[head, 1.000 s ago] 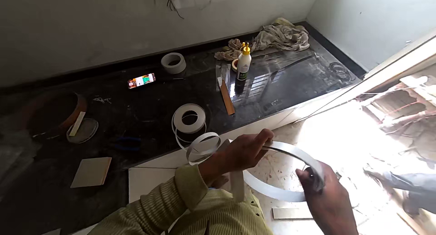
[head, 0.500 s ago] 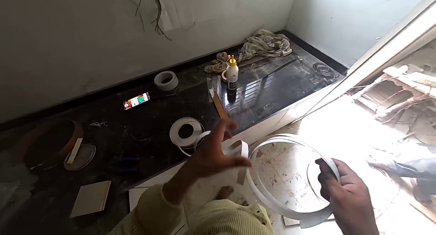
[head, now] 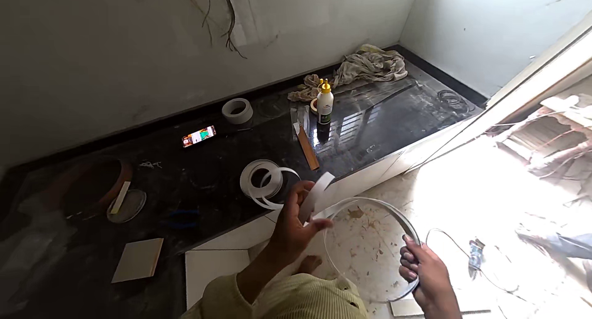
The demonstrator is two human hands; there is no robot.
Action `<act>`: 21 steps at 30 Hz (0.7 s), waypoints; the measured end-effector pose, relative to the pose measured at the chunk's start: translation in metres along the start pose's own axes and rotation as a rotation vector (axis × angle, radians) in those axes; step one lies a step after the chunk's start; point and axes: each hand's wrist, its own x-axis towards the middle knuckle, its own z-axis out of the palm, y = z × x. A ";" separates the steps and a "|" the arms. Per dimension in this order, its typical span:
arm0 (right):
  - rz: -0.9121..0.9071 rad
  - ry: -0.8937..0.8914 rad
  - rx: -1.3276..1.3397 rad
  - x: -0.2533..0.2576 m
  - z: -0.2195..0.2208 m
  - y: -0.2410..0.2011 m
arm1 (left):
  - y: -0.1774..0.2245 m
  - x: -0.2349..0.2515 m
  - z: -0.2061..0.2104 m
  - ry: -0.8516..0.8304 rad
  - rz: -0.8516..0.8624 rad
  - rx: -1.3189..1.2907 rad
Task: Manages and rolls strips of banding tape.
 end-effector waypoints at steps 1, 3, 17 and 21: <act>0.035 0.007 0.041 0.003 -0.002 0.008 | 0.001 0.000 -0.003 0.023 0.051 0.028; 0.095 0.019 0.152 0.006 -0.005 0.023 | 0.002 -0.001 -0.008 -0.002 0.180 0.049; 0.005 0.209 0.507 -0.023 0.064 0.030 | -0.036 -0.045 0.047 -0.703 0.398 0.264; 0.052 0.199 0.579 -0.023 0.072 0.034 | -0.062 -0.056 0.046 -0.568 0.526 0.315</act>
